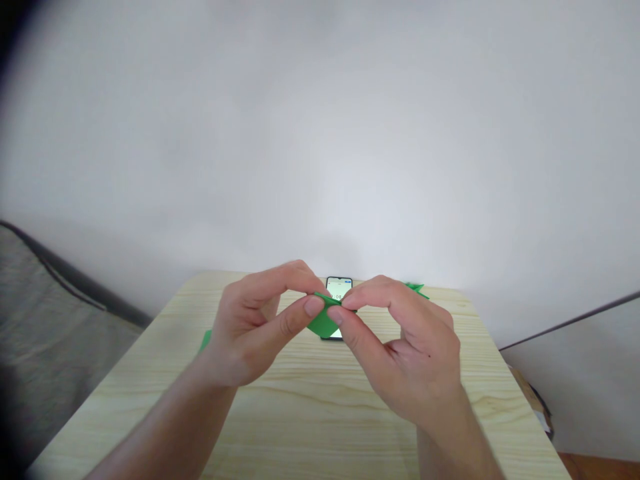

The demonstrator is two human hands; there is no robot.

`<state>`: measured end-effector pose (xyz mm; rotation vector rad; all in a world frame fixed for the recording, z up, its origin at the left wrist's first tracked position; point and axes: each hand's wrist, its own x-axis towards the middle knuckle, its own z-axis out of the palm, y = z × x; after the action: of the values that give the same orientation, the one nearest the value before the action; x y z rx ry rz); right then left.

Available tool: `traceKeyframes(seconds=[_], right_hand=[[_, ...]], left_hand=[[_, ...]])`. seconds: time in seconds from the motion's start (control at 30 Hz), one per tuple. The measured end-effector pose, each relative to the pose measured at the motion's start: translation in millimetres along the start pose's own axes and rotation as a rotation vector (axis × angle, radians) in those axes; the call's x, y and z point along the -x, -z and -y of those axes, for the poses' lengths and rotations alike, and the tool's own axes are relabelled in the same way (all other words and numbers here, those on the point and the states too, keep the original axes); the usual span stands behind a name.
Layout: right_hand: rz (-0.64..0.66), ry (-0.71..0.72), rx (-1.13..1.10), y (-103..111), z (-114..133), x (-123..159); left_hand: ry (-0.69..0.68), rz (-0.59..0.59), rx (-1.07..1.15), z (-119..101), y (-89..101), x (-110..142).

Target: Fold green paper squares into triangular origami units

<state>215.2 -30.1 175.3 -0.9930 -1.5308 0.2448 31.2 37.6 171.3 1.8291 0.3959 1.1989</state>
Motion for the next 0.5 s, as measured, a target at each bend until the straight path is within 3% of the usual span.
traceKeyframes(seconds=[0.27, 0.5], right_hand=[[-0.003, 0.096, -0.010, 0.7, -3.2, -1.6], [-0.013, 0.039, -0.004, -0.8, -0.1, -1.3]], left_hand=[[0.004, 0.009, 0.014, 0.9, -0.5, -1.5], [0.032, 0.020, 0.027, -0.1, -0.1, -1.6]])
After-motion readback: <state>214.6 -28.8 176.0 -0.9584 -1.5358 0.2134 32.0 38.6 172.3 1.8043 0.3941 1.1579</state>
